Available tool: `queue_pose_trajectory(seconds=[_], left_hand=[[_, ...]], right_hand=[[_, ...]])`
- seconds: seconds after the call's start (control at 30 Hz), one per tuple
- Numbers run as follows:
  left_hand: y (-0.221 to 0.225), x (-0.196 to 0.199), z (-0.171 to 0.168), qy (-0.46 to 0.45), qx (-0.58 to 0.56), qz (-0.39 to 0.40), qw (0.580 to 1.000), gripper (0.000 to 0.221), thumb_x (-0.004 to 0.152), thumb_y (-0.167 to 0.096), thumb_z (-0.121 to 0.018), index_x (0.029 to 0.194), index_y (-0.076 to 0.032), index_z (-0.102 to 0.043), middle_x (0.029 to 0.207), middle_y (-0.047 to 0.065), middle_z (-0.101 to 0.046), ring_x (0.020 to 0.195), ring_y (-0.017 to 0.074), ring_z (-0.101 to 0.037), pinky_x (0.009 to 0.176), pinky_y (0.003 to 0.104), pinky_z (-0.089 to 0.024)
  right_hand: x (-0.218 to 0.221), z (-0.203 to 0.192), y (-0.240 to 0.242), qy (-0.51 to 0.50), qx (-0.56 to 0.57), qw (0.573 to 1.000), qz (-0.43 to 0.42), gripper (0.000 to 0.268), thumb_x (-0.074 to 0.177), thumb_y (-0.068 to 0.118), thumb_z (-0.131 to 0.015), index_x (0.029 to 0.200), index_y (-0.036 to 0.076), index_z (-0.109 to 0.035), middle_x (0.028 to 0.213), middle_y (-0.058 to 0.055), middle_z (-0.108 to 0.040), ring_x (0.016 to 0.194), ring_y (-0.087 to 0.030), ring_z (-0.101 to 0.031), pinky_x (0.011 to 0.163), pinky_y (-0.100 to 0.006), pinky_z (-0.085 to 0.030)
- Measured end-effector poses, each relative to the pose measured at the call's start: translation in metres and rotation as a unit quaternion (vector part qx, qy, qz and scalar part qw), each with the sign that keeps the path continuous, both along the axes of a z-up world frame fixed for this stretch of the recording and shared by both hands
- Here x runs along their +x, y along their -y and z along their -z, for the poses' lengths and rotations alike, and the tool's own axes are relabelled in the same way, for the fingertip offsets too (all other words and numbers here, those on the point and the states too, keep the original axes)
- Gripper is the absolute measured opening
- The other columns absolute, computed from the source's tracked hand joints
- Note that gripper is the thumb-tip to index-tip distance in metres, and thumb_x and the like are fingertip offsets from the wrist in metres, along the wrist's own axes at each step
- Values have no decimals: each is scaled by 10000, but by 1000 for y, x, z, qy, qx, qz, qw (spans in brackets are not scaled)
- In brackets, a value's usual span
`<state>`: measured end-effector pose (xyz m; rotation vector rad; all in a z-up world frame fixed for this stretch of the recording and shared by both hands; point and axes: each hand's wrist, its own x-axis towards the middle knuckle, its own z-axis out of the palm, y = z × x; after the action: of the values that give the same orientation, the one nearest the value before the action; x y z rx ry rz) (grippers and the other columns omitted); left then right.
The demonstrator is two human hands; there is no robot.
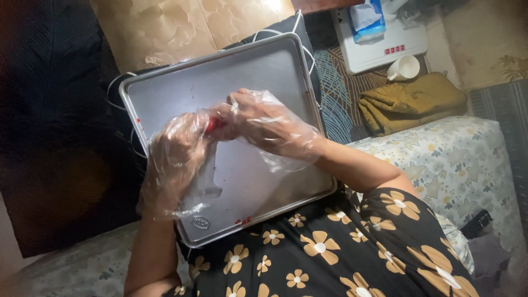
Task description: Kneading and shaping a small piece of red dough on a metal tray while wearing plastic gloves.
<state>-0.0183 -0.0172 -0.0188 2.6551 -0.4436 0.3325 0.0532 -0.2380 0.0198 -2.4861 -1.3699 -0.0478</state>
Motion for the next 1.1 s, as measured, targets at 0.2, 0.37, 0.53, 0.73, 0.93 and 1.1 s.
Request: queue_pose_trajectory(seconds=[0.2,0.37,0.53,0.73,0.93,1.1], left_hand=[[10,-9,-35,-1,58,36,998,576,959,-608,-617,1248,-110,-607,999,92,-592,894,241,-662,779,334,-620],[3,-2,26,137,114,8,984,479,988,-572,-683,1136,-117,-652,1005,81,-616,931,249,-680,827,340,-606],[-2,11,32,117,31,40,992,150,932,-159,-694,1033,-62,-641,910,78,-583,822,235,-596,662,342,-565],[-11,-4,42,60,87,43,993,373,1036,-151,-728,1322,13,-554,1189,193,-608,1073,307,-591,922,378,-550],[-14,-24,5,88,178,86,976,551,1086,-424,-625,1466,-42,-509,1453,186,-552,1274,274,-570,1019,303,-505],[-3,-24,-27,-20,-181,152,972,324,926,122,-795,1232,113,-688,1216,320,-644,1041,338,-735,877,309,-674]], right_hand=[[-2,-16,14,-116,-33,993,-12,469,832,407,-764,1179,148,-583,1045,-91,-586,954,-278,-576,833,-405,-541],[6,-5,11,107,45,989,-94,287,902,241,-763,1092,57,-653,925,-96,-637,943,-252,-607,930,-351,-539],[-1,44,18,-230,253,932,-117,353,1001,119,-658,1336,117,-545,1282,-77,-575,1267,-224,-540,1206,-379,-414],[4,3,1,-150,169,974,-17,174,1054,129,-566,1159,70,-690,1000,-113,-690,774,-196,-645,630,-296,-543],[5,-9,32,-329,207,919,-61,210,987,76,-699,1196,77,-677,1127,-164,-703,982,-241,-686,830,-312,-590],[-9,-39,15,-358,210,910,-23,277,933,50,-783,1180,115,-674,1077,-99,-691,928,-192,-688,763,-298,-619]])
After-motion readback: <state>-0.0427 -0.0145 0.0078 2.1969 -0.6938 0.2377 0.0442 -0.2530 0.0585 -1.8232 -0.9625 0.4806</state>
